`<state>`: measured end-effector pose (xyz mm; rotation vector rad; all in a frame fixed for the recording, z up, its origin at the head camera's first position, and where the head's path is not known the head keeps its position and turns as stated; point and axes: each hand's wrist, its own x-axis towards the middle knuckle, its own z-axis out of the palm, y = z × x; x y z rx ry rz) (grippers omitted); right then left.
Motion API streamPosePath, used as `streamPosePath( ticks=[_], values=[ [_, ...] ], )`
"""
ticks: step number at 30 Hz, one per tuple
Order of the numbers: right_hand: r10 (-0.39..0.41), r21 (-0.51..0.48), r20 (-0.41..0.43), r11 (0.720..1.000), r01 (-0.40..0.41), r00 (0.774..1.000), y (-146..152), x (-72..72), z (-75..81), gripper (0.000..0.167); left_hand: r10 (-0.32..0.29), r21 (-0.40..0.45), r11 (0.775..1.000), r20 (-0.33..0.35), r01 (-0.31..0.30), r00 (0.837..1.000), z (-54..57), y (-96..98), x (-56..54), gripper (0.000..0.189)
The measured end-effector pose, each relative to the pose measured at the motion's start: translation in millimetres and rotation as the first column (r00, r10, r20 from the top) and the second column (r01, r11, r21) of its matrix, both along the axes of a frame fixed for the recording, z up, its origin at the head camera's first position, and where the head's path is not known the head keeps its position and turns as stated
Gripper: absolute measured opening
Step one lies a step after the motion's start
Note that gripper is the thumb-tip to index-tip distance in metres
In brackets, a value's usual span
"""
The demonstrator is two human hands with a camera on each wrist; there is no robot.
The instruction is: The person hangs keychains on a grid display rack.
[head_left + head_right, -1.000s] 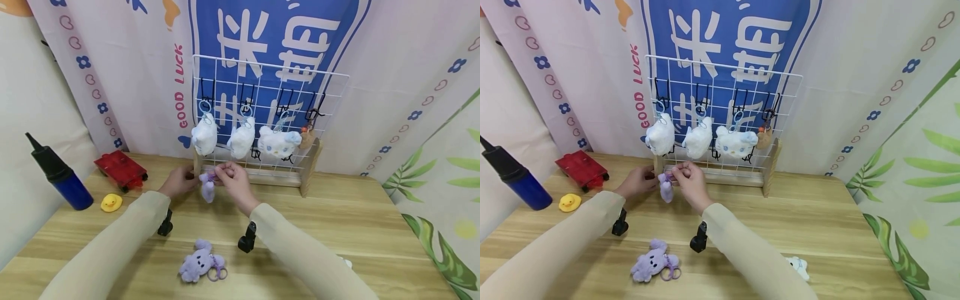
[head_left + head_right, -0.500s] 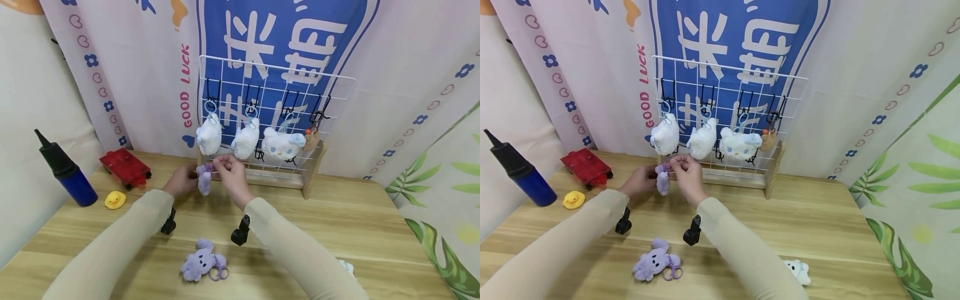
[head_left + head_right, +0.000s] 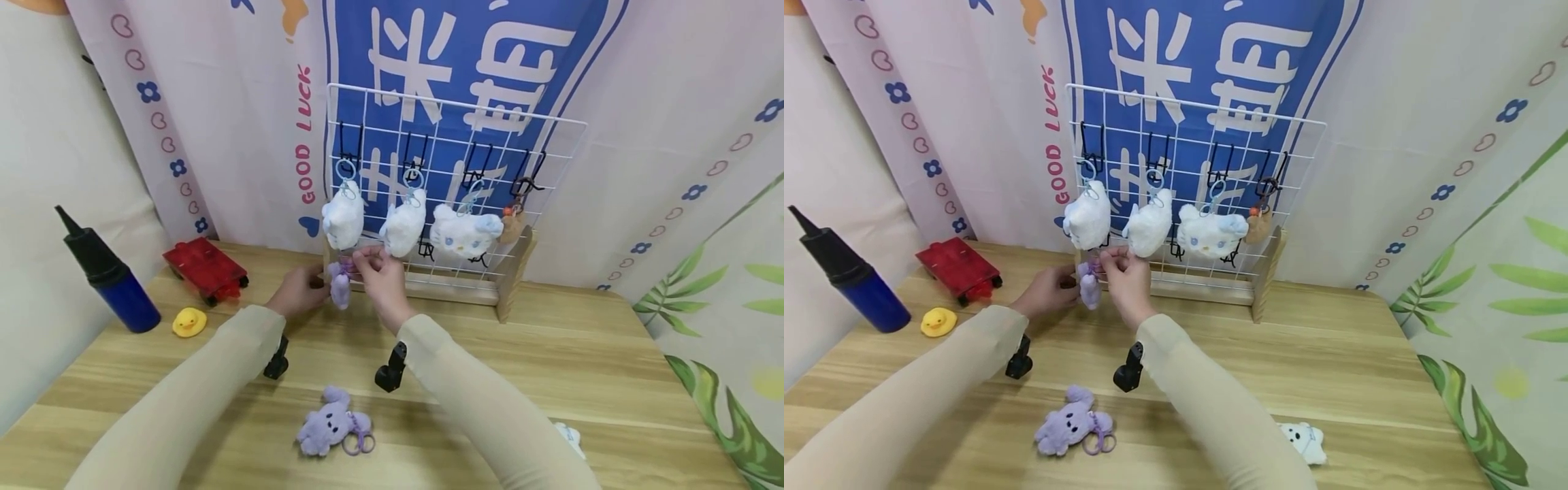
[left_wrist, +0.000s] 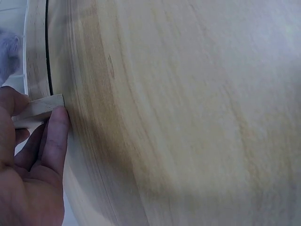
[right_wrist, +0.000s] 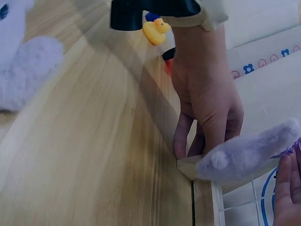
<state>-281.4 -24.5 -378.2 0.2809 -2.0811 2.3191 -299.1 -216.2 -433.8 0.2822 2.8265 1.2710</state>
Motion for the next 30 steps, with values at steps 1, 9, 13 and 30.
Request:
streamPosePath(
  ticks=[1,9,13,30],
  values=[
    [0.004,0.008,-0.006,1.0,-0.004,1.0,0.4,0.3,0.4,0.012,-0.003,0.0,1.0,-0.005,0.003,1.0,0.1,0.1,-0.1,0.049],
    [0.038,0.033,-0.055,0.999,-0.036,0.998,1.4,0.9,1.1,0.008,-0.018,0.016,1.0,-0.032,0.019,0.999,-3.2,-0.9,-2.1,0.045],
    [0.044,0.031,-0.042,0.999,-0.043,0.998,-0.4,1.0,1.8,0.009,-0.014,0.007,1.0,-0.035,0.014,0.999,-3.7,0.2,-2.1,0.046],
    [0.009,0.138,0.012,0.99,-0.01,1.0,1.7,-4.4,-1.5,0.015,-0.028,0.034,0.999,0.023,0.027,0.999,-5.0,-2.2,-4.6,0.052]
  ],
)
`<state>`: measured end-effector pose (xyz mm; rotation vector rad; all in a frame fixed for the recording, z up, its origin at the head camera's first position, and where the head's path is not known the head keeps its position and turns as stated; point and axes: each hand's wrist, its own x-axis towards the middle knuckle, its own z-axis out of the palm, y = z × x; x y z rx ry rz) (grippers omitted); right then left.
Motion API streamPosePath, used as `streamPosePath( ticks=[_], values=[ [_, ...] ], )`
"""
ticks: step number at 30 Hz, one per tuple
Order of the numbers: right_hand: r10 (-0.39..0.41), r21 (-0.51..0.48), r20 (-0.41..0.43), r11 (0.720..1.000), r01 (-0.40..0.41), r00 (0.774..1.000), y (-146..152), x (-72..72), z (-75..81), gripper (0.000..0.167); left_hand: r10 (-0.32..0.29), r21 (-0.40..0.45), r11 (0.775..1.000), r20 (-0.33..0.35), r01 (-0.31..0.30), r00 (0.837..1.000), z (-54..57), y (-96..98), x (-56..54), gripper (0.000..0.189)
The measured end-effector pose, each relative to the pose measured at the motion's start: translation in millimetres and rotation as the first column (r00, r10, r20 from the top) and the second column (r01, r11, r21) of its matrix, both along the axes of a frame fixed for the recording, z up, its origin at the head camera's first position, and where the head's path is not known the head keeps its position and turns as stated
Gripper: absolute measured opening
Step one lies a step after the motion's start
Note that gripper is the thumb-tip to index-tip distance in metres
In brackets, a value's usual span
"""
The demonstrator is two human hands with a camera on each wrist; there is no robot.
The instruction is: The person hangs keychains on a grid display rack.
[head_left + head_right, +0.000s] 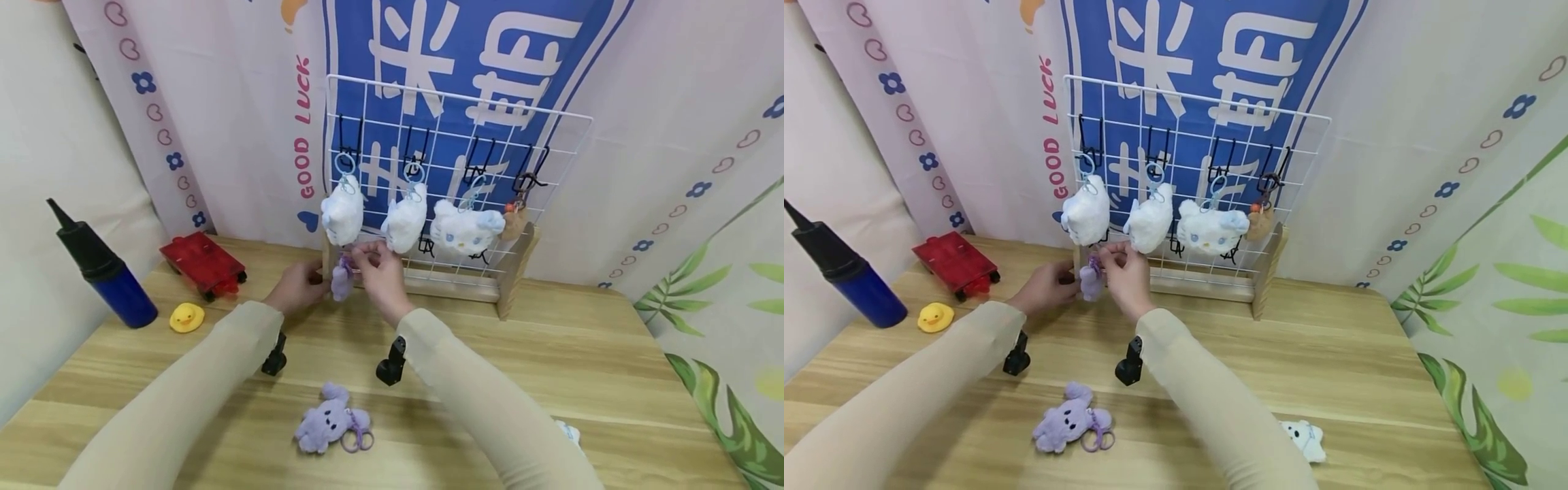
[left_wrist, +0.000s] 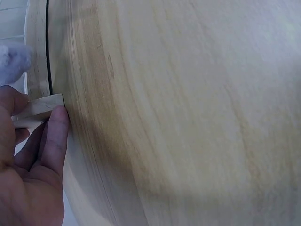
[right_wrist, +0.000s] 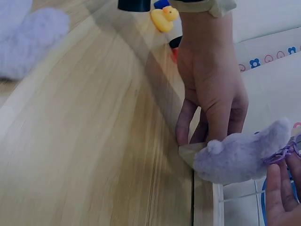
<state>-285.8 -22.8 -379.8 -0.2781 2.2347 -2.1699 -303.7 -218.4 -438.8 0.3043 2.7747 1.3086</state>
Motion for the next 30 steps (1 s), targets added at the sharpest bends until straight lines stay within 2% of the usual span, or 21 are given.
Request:
streamPosePath(
  ticks=[6,12,19,22,25,27,30],
  values=[
    [0.032,-0.007,0.012,0.999,-0.032,0.999,6,1.3,-1.2,0.013,0.001,0.004,1.0,0.013,-0.002,1.0,0.4,0.4,-0.3,0.053],
    [0.079,0.069,0.023,0.994,-0.081,0.997,20,11.2,-2.9,0.014,0.0,0.0,1.0,0.008,0.0,1.0,-0.2,0.0,-2.1,0.054],
    [0.206,0.155,0.064,0.965,-0.213,0.977,42,30.1,-12.3,0.016,0.001,-0.009,1.0,0.004,-0.001,1.0,0.2,0.2,-2.6,0.057],
    [0.273,0.206,0.079,0.937,-0.284,0.959,52,42.7,-16.0,0.014,-0.007,-0.006,1.0,-0.013,0.007,1.0,0.9,0.8,-2.0,0.055],
    [0.346,0.275,0.085,0.893,-0.356,0.934,61,58.5,-18.9,0.013,-0.008,-0.002,1.0,-0.02,0.008,1.0,0.9,0.9,-1.6,0.051],
    [0.401,0.327,0.081,0.854,-0.404,0.913,66,70.2,-21.4,0.013,-0.007,-0.003,1.0,-0.022,0.007,1.0,0.6,0.9,-1.6,0.05],
    [0.502,0.415,0.047,0.777,-0.474,0.864,73,87.5,-25.3,0.015,0.001,-0.009,1.0,-0.027,-0.001,1.0,0.3,0.9,-1.0,0.049]
  ],
)
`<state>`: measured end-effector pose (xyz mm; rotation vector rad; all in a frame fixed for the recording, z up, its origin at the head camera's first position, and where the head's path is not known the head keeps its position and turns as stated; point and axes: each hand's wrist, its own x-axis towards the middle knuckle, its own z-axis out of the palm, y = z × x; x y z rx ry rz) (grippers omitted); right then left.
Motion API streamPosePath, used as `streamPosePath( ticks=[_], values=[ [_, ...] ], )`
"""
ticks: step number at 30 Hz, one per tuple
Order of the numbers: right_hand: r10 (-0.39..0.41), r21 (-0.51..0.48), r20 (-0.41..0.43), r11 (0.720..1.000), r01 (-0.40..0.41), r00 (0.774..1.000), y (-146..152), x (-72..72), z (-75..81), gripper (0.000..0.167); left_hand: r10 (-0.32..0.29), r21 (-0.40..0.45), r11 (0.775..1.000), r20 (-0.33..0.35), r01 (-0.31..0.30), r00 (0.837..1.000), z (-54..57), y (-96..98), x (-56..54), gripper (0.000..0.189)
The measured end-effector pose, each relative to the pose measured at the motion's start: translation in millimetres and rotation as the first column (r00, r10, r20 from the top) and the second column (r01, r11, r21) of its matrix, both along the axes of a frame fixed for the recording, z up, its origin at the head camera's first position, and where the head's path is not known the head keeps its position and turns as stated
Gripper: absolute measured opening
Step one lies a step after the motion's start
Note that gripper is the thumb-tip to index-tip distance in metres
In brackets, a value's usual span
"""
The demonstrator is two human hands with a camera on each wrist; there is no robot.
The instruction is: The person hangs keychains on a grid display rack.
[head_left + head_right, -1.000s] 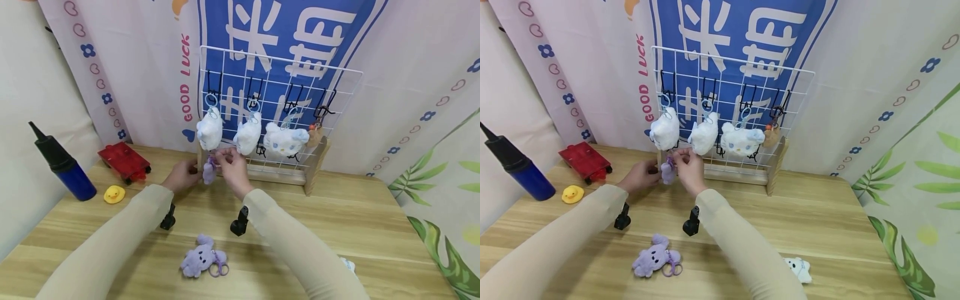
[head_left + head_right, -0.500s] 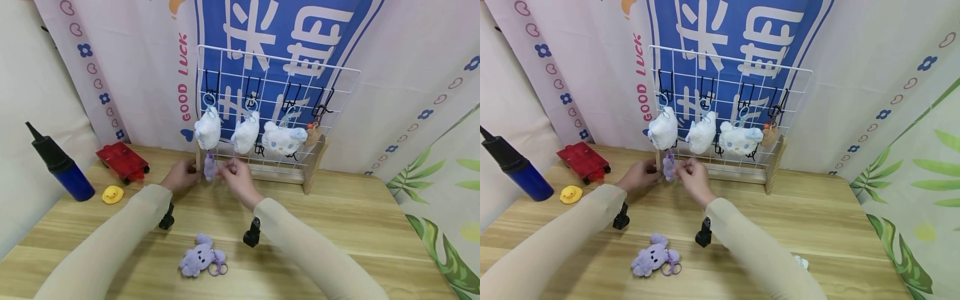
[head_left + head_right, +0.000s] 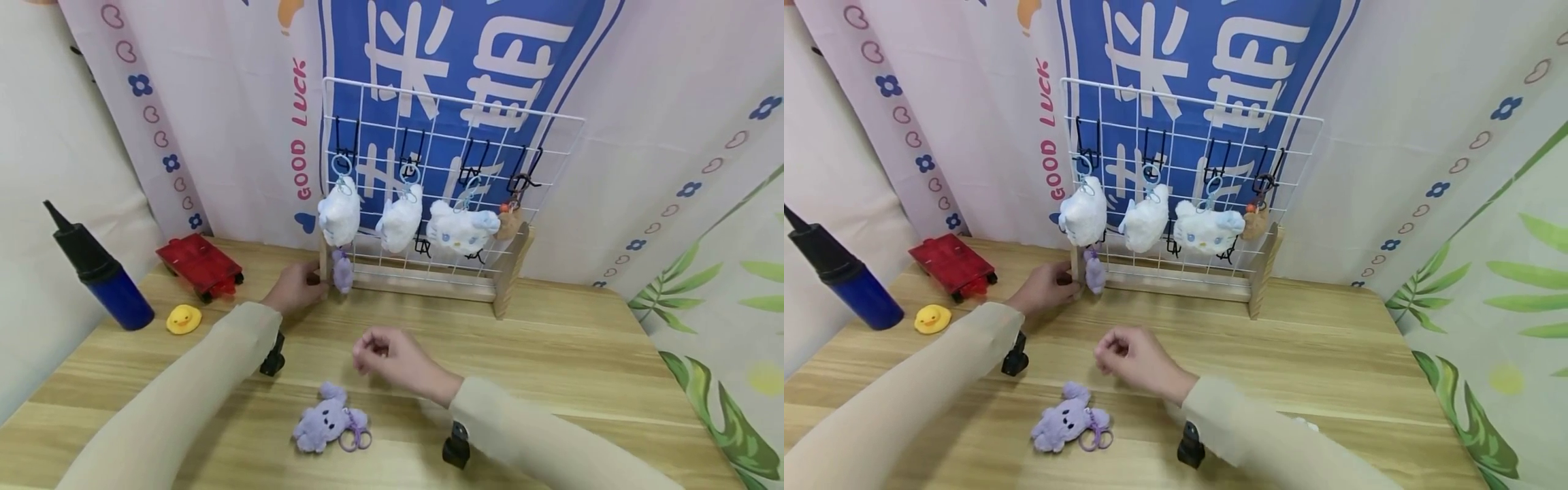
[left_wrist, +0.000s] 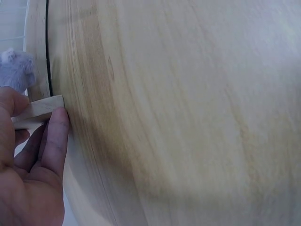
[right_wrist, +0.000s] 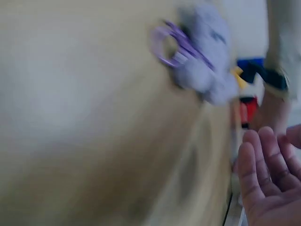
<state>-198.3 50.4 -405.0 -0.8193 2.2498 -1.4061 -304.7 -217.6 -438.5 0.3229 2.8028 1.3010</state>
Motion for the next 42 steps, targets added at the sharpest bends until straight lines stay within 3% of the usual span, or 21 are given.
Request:
streamPosePath(
  ticks=[4,6,10,15,25,29,39,42],
  values=[
    [0.121,0.086,-0.08,0.99,-0.114,0.989,11,18.7,-6.3,0.015,-0.002,0.007,1.0,-0.001,0.002,1.0,-1.0,0.8,0.2,0.049],
    [0.15,0.123,-0.078,0.983,-0.139,0.986,16,26.4,-9.5,0.014,-0.002,0.012,1.0,0.006,0.002,1.0,-1.6,0.9,0.2,0.05],
    [0.18,0.195,-0.062,0.967,-0.165,0.982,20,39.8,-15.9,0.013,0.003,0.005,1.0,0.022,-0.003,1.0,-1.2,0.0,0.5,0.051],
    [0.202,0.298,-0.135,0.942,-0.154,0.97,17,49.3,-18.0,0.02,0.013,-0.001,1.0,0.035,-0.013,0.999,-1.6,-0.3,1.2,0.052],
    [0.201,0.445,-0.222,0.892,-0.084,0.954,9,56.9,-14.6,0.029,0.017,0.001,1.0,0.029,-0.018,0.999,-2.2,-0.8,1.1,0.054],
    [0.197,0.473,-0.255,0.879,-0.056,0.947,6,58.8,-15.0,0.024,0.011,-0.001,1.0,0.024,-0.011,1.0,-1.2,0.0,0.7,0.055],
    [0.227,0.475,-0.263,0.876,-0.079,0.938,8,53.7,-16.2,0.007,0.006,-0.016,1.0,0.008,-0.006,1.0,-0.3,0.7,1.1,0.057],
    [0.223,0.435,-0.236,0.894,-0.102,0.946,11,51.6,-15.7,0.006,0.009,-0.022,1.0,0.003,-0.008,1.0,-1.9,-0.1,0.7,0.056]
  ],
)
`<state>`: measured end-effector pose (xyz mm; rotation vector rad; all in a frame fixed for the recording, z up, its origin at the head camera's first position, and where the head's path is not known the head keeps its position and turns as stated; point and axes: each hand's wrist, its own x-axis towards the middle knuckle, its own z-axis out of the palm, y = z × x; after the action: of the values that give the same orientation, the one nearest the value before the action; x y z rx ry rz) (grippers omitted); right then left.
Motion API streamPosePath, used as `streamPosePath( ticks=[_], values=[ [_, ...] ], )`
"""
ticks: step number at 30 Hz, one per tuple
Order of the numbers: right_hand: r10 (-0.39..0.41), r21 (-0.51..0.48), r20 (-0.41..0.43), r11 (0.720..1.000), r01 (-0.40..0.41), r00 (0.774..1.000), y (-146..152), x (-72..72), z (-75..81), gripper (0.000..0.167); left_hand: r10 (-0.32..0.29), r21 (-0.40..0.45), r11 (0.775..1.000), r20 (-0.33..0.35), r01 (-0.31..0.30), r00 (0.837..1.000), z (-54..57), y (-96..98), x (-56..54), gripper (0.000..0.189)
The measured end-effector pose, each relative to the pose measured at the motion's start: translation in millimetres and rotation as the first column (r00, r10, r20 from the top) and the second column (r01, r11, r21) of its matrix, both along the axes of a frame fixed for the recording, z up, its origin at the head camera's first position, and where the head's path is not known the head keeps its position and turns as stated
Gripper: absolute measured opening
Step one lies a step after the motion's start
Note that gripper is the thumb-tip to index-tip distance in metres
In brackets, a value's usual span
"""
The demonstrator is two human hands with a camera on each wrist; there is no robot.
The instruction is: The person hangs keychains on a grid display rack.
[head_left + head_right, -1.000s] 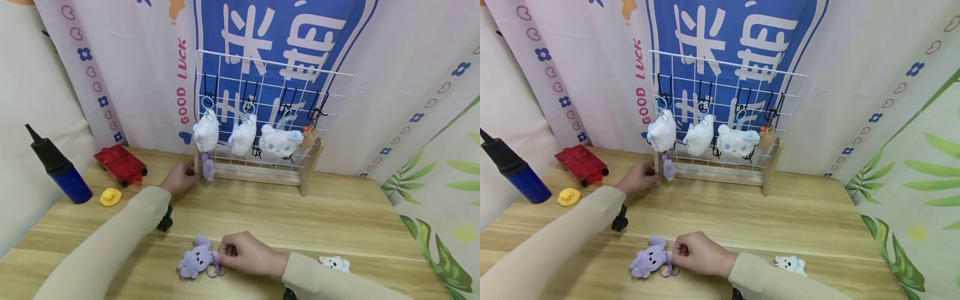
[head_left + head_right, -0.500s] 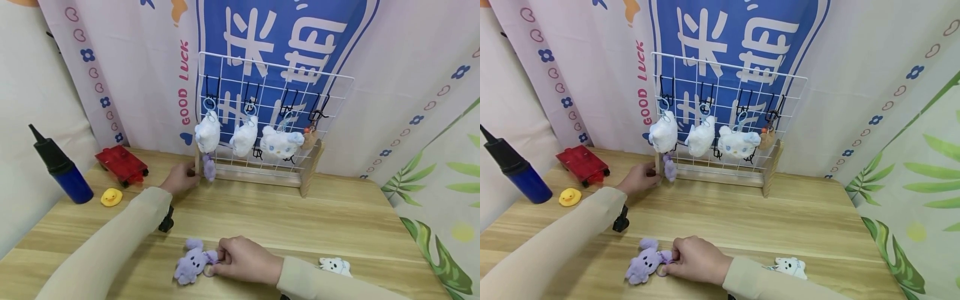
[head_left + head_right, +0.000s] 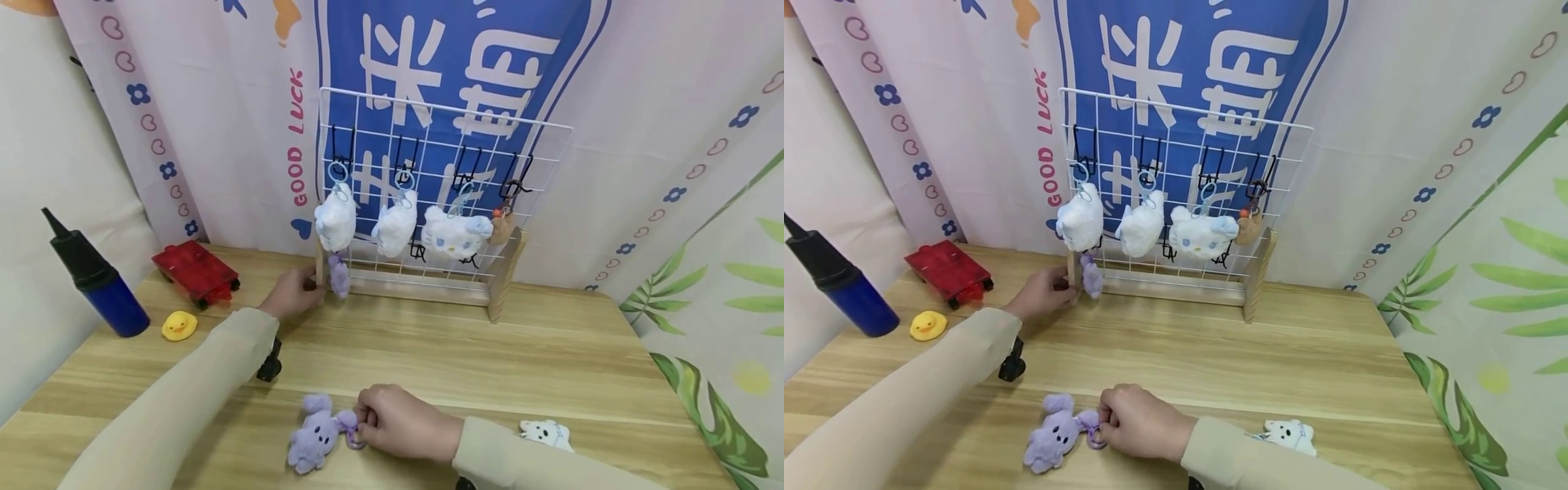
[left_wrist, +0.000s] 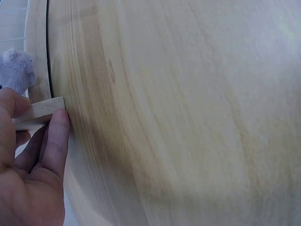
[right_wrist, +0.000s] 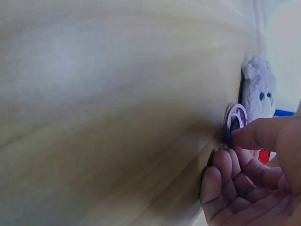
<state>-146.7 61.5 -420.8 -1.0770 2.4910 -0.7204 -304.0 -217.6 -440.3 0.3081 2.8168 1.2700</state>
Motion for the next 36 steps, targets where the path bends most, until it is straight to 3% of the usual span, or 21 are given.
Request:
streamPosePath(
  ticks=[7,23,28,36],
  values=[
    [-0.009,-0.189,0.189,0.981,0.045,0.982,13,-7.9,-0.4,0.005,-0.003,0.008,1.0,-0.005,0.003,1.0,-2.6,-1.6,-0.9,0.053],
    [-0.031,-0.355,0.31,0.924,0.146,0.95,35,-19.3,-3.4,0.01,-0.005,0.006,1.0,-0.003,0.005,1.0,-3.2,-2.2,-1.3,0.057],
    [-0.042,-0.401,0.395,0.891,0.213,0.918,41,-24.0,-3.3,0.013,-0.006,0.015,1.0,0.008,0.006,1.0,-3.1,-2.1,-1.4,0.057],
    [-0.049,-0.485,0.526,0.802,0.348,0.849,52,-34.9,-4.7,0.024,-0.006,0.017,1.0,-0.01,0.006,1.0,-3.5,-2.3,-1.0,0.053]
  ],
)
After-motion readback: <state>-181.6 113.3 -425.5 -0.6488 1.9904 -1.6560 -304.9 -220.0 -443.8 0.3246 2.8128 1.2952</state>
